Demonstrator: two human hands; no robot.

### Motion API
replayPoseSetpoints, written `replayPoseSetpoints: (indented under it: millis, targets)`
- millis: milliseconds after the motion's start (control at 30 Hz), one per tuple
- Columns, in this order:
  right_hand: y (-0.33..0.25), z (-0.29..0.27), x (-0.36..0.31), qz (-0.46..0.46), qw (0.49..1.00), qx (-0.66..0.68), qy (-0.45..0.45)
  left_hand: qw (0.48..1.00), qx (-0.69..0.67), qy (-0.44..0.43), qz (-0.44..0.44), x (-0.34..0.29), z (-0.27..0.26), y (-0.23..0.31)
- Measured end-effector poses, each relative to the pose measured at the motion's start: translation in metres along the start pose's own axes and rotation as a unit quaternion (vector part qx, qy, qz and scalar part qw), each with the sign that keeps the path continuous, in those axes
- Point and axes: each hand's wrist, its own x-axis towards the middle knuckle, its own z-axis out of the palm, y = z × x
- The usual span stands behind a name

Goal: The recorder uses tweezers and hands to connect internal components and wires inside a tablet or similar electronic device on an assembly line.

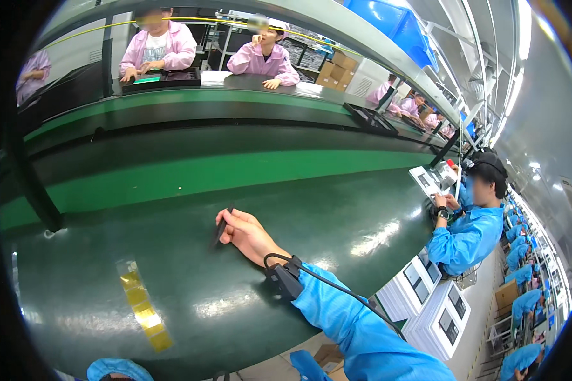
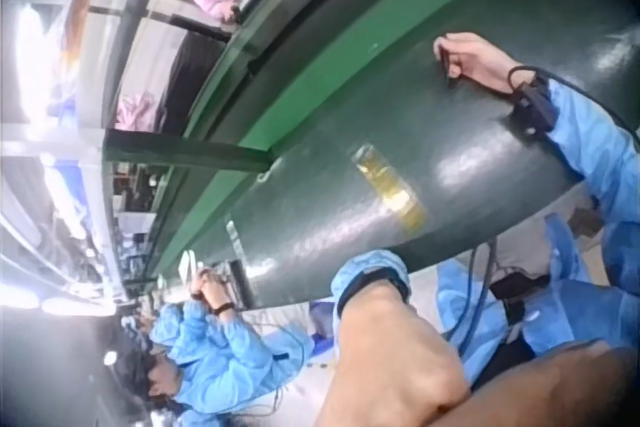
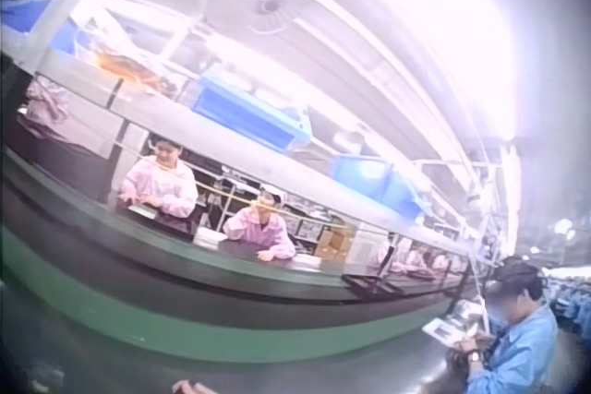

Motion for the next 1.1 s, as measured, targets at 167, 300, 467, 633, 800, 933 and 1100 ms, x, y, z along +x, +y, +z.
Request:
replayPoseSetpoints:
  millis: [167, 300, 467, 633, 800, 933, 1100]
  targets:
    - [-0.001, 0.001, 0.000, -0.008, 1.000, 0.025, -0.002, 1.000, 0.000, 0.002, -0.006, 0.004, 0.001, 0.000]
    - [-0.002, 0.008, -0.002, -0.003, 0.999, 0.017, 0.031, 1.000, -0.006, 0.004, -0.003, 0.000, 0.003, -0.005]
    - [-0.004, 0.007, -0.003, -0.017, 0.999, 0.024, 0.045, 1.000, -0.009, 0.002, -0.003, 0.006, 0.005, -0.007]
    - [-0.002, -0.005, 0.000, 0.013, 0.998, 0.053, -0.004, 1.000, -0.015, 0.001, 0.002, 0.007, 0.004, -0.009]
    - [-0.005, 0.008, -0.003, -0.008, 0.999, 0.041, 0.023, 1.000, -0.017, -0.002, 0.001, 0.006, 0.004, -0.010]
    - [-0.003, 0.001, -0.003, -0.009, 0.998, 0.054, -0.007, 1.000, -0.018, -0.001, -0.002, 0.007, 0.005, -0.011]
    - [-0.003, 0.003, -0.001, -0.011, 0.998, 0.052, 0.021, 1.000, -0.021, -0.003, -0.003, 0.008, 0.005, -0.013]
